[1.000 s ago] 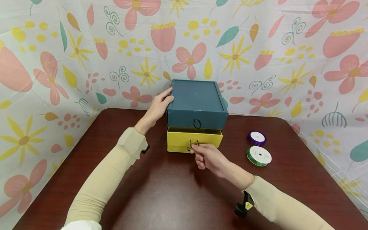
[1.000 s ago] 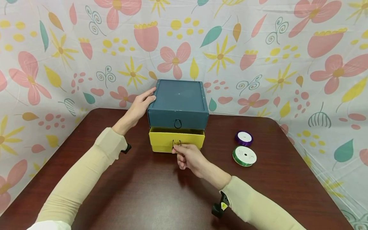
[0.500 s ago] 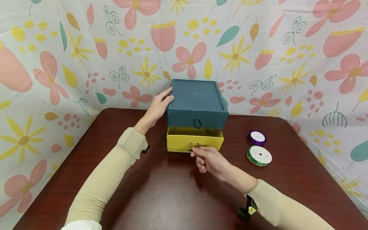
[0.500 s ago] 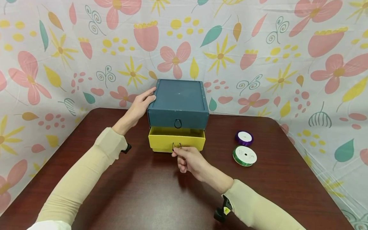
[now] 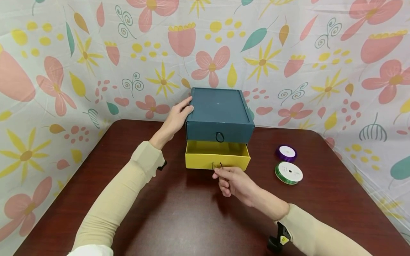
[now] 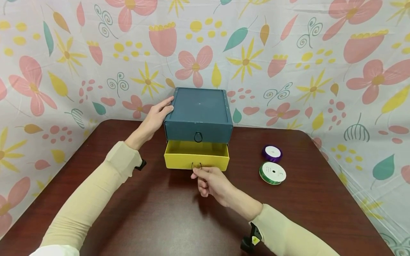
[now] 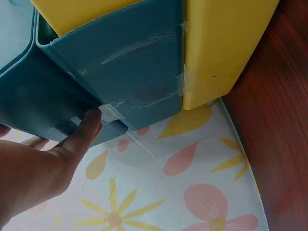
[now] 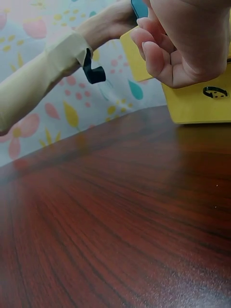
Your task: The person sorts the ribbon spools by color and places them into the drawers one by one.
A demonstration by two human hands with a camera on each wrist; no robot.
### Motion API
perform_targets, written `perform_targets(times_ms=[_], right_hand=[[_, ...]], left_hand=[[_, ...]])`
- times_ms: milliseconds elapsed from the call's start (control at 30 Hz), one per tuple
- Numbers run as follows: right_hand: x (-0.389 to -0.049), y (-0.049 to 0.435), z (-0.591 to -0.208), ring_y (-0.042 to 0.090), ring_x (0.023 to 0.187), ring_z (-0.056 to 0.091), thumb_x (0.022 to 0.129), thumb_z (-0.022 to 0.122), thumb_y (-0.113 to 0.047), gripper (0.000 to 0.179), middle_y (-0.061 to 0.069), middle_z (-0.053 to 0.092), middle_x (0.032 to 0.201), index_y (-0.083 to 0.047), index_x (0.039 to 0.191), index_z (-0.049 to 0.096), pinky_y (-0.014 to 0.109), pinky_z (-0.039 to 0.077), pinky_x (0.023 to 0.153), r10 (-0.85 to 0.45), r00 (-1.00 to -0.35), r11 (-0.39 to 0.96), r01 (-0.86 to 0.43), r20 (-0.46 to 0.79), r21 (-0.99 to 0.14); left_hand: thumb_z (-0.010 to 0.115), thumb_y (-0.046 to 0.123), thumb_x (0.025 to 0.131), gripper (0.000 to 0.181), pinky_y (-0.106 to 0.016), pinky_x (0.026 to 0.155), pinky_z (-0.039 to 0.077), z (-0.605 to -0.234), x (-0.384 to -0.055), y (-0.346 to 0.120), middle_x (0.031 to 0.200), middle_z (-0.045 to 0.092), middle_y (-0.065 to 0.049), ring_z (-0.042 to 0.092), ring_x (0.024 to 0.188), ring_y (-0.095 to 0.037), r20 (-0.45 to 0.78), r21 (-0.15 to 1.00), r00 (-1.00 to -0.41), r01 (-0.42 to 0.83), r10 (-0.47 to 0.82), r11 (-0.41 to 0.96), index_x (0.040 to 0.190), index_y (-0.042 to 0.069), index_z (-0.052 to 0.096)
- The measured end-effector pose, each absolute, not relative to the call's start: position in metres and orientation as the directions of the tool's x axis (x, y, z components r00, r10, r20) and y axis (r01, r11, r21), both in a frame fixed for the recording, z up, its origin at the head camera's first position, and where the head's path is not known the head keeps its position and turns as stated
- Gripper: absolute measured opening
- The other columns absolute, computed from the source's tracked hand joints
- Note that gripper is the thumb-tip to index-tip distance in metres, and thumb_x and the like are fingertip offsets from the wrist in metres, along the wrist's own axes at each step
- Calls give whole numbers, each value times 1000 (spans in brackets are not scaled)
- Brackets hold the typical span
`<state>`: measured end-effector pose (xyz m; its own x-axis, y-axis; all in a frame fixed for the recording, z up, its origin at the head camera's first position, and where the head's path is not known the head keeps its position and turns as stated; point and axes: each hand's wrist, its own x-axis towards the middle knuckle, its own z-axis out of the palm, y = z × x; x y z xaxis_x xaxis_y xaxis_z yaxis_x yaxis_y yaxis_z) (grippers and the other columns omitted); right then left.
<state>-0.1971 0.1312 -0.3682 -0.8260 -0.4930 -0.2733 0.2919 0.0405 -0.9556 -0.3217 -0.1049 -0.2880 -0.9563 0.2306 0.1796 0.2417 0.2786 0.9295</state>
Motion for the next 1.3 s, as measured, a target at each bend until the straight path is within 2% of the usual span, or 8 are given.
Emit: perform_targets(times_ms=[667,1300], right_hand=[[-185,133,-367,9,49,41,100,53,-30,24,-6,39,54,-8,92,58,22,37,51,-481,-823,43,322,-302,-946],[-176,136,-368,9,51,41,99,54,-28,25,-6,40,55,-4,94,60,22,37,51,-500,-816,29,321,-291,-947]], left_hand=[[41,37,103,52,-45,120,25,-288,-321,-105,161,23,3,21,149,-19,178,929,-957,240,229,281,153,28,29],[41,37,103,52,-45,120,25,-287,-322,-105,161,22,3,20,149,-18,175,930,-956,239,237,280,153,29,29]])
